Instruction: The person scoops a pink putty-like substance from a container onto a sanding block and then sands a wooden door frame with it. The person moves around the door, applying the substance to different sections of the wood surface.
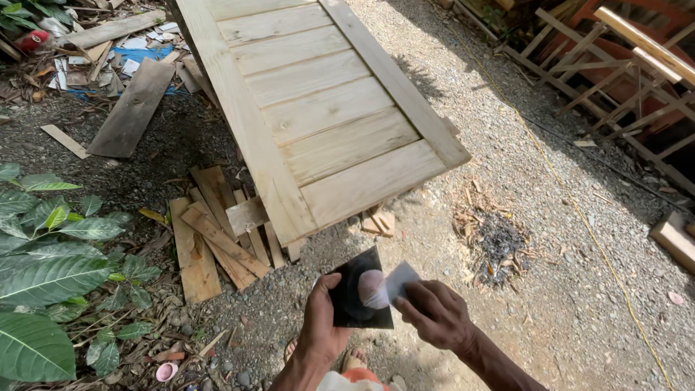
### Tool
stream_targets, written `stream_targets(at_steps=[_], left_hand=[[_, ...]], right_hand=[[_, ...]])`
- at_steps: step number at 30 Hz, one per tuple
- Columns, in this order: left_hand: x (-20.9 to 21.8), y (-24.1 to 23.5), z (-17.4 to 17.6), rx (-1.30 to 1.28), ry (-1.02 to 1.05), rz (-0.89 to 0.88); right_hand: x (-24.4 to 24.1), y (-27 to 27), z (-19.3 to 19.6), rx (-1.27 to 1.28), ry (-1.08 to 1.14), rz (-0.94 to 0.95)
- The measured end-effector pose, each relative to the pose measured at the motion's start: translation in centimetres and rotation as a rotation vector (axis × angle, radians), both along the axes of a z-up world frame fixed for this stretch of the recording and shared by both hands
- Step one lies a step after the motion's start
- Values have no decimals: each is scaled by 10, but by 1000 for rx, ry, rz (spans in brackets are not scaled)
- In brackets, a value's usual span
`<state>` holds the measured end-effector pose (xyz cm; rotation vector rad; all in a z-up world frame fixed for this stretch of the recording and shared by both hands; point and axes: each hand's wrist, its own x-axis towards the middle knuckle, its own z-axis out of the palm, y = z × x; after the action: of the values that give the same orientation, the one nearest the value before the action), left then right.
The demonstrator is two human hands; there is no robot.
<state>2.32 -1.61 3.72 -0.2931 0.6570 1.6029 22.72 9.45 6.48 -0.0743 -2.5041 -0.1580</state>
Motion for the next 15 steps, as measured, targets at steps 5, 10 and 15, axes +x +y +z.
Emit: stream_targets(at_steps=[5, 10, 15], left_hand=[[-1, -3, -7, 64, 21, 50], [-3, -2, -19, 69, 44, 92], [-16, -21, -18, 61, 664, 241]], right_hand=[[1, -16, -10, -331, 288, -138], [-4, -45, -38, -579, 283, -202], [11, -56, -39, -1727, 1098, -376]])
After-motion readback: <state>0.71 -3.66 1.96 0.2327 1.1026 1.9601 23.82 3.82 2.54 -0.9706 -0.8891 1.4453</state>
